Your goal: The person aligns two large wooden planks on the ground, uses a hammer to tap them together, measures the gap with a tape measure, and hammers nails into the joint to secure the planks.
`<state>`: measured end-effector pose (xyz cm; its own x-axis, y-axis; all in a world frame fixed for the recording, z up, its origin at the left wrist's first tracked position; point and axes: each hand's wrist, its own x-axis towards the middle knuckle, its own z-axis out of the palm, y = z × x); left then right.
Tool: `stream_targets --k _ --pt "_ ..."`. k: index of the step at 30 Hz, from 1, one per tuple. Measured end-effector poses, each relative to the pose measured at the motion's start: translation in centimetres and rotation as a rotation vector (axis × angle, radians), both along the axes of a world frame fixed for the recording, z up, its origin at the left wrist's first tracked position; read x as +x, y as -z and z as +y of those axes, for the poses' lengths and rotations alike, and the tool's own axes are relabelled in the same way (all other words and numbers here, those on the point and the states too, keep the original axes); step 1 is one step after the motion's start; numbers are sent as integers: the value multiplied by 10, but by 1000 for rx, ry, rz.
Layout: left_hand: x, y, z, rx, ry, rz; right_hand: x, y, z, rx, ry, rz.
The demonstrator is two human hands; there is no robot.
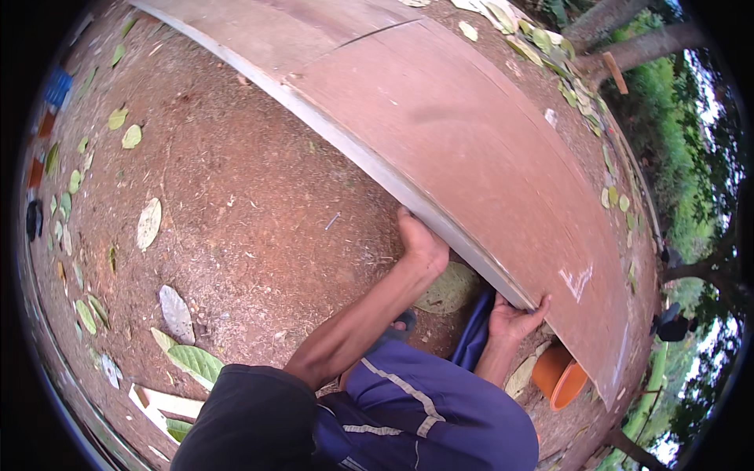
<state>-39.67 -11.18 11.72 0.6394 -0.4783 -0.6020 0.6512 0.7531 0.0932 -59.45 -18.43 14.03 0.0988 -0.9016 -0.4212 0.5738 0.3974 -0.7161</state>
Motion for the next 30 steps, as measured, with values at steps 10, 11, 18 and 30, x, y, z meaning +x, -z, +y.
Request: stream_targets --k 10,11,18,30 --pt "20 7 30 7 208 146 -5 3 -13 -66 43 84" --pt "36 -2 45 71 254 201 -5 2 -13 -62 57 91" --pt "195 -9 93 825 1 -493 -13 8 -21 -75 21 92" --pt "220 22 96 443 -143 -510 -9 13 -15 -91 21 85"
